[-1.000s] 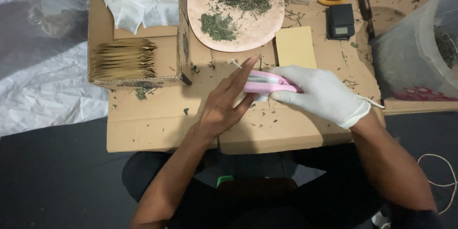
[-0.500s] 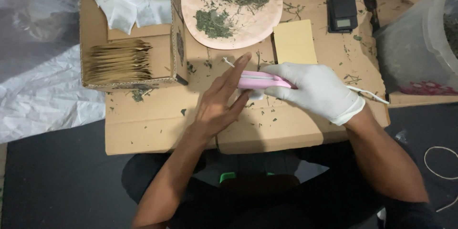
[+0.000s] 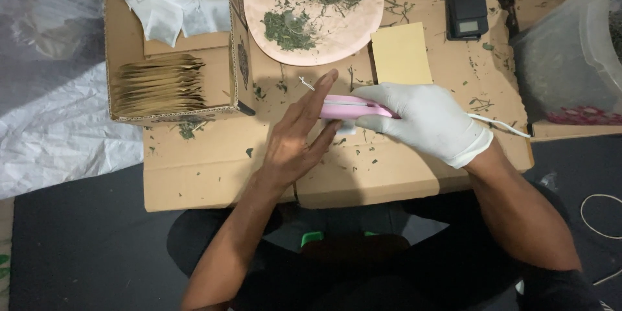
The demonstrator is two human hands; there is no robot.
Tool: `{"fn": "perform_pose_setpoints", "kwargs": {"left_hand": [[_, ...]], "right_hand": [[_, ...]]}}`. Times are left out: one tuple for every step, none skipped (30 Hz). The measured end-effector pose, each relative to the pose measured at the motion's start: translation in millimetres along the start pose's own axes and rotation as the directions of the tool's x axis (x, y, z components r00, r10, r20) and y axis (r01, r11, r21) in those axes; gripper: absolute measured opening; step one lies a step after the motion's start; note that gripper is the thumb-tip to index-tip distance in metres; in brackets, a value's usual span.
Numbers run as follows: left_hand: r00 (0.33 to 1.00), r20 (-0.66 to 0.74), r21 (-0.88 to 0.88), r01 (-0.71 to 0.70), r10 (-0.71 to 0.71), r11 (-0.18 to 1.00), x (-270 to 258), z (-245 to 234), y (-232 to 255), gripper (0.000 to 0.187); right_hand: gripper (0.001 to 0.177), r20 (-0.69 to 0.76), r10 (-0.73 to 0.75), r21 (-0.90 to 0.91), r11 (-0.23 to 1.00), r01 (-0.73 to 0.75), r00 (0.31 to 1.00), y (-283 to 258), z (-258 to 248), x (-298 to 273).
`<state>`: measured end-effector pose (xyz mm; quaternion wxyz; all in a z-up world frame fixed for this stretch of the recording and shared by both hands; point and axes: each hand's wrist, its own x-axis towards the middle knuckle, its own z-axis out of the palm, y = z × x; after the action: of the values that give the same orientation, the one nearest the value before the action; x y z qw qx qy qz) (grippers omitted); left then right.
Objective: The person is manually sealing tea bags by folding the top edge and using a handheld heat sealer.
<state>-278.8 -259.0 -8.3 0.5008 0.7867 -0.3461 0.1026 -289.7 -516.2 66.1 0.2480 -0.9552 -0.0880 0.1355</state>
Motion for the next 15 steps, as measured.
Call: {"fn": "perform_pose_setpoints", "kwargs": {"left_hand": [[1.000, 0.001, 0.000, 0.000, 0.000, 1.000, 0.3, -0.3, 0.2, 0.079], [1.000, -0.004, -0.011, -0.010, 0.010, 1.000, 0.6, -0.7, 0.4, 0.080], [1.000, -0.009, -0.022, -0.019, 0.019, 1.000, 0.9, -1.1, 0.7, 0.080], [1.000, -0.009, -0.022, -0.019, 0.019, 1.000, 1.4, -2.4, 1.8, 0.080], [1.000, -0.009, -0.075, -0.001, 0.000, 0.997, 1.9, -3.7, 3.0, 0.081], [1.000, -0.007, -0.128, 0.018, -0.019, 0.992, 2.2, -4.8, 4.4, 0.081], [1.000, -0.005, -0.129, 0.018, -0.019, 0.991, 1.9, -5.2, 5.0, 0.081], [0.997, -0.005, -0.142, 0.071, -0.072, 0.987, 1.9, -5.3, 5.7, 0.076], [0.992, -0.004, -0.155, 0.123, -0.125, 0.980, 2.0, -5.4, 6.4, 0.073], [0.992, -0.003, -0.155, 0.121, -0.123, 0.980, 2.3, -7.2, 6.6, 0.073], [0.982, 0.026, -0.135, 0.187, -0.185, 0.973, 2.5, -9.1, 6.7, 0.068], [0.968, 0.053, -0.113, 0.252, -0.247, 0.961, 2.8, -10.8, 7.0, 0.066], [0.968, 0.053, -0.113, 0.250, -0.246, 0.961, 2.9, -11.2, 4.8, 0.066], [0.960, 0.067, -0.090, 0.277, -0.271, 0.957, 2.4, -11.6, 2.9, 0.064], [0.952, 0.080, -0.066, 0.302, -0.297, 0.951, 1.9, -11.9, 0.8, 0.063]], "right_hand": [[0.055, 0.000, 0.001, 0.001, 1.000, -0.001, 1.000, 0.7, 0.1, 0.1], [0.055, -0.001, 0.001, 0.008, 1.000, -0.001, 1.000, 1.4, 0.2, 0.3], [0.055, -0.001, 0.001, 0.015, 1.000, -0.001, 1.000, 2.1, 0.2, 0.6], [0.055, -0.001, 0.002, 0.015, 1.000, -0.002, 1.000, 0.9, -0.3, -0.6], [0.056, -0.004, 0.018, 0.019, 1.000, -0.018, 1.000, -0.2, -0.7, -1.8], [0.057, -0.007, 0.036, 0.024, 0.999, -0.036, 0.999, -1.3, -1.0, -3.5], [0.057, -0.008, 0.038, 0.025, 0.999, -0.037, 0.999, -2.7, -2.2, -2.9], [0.056, 0.005, 0.034, 0.063, 0.997, -0.034, 0.999, -3.7, -3.7, -2.2], [0.055, 0.017, 0.029, 0.101, 0.994, -0.031, 0.999, -4.7, -5.2, -1.7], [0.055, 0.015, 0.030, 0.101, 0.994, -0.032, 0.999, -1.8, -3.4, -0.2], [0.054, 0.029, 0.033, 0.101, 0.994, -0.036, 0.999, 1.1, -1.6, 1.3], [0.052, 0.043, 0.035, 0.100, 0.994, -0.039, 0.998, 4.1, 0.1, 2.8], [0.052, 0.042, 0.035, 0.100, 0.994, -0.039, 0.999, 4.7, -0.1, 3.4], [0.052, 0.046, 0.025, 0.090, 0.995, -0.029, 0.999, 5.3, 0.3, 3.7], [0.052, 0.051, 0.015, 0.080, 0.997, -0.019, 0.999, 5.9, 0.7, 4.1]]}}
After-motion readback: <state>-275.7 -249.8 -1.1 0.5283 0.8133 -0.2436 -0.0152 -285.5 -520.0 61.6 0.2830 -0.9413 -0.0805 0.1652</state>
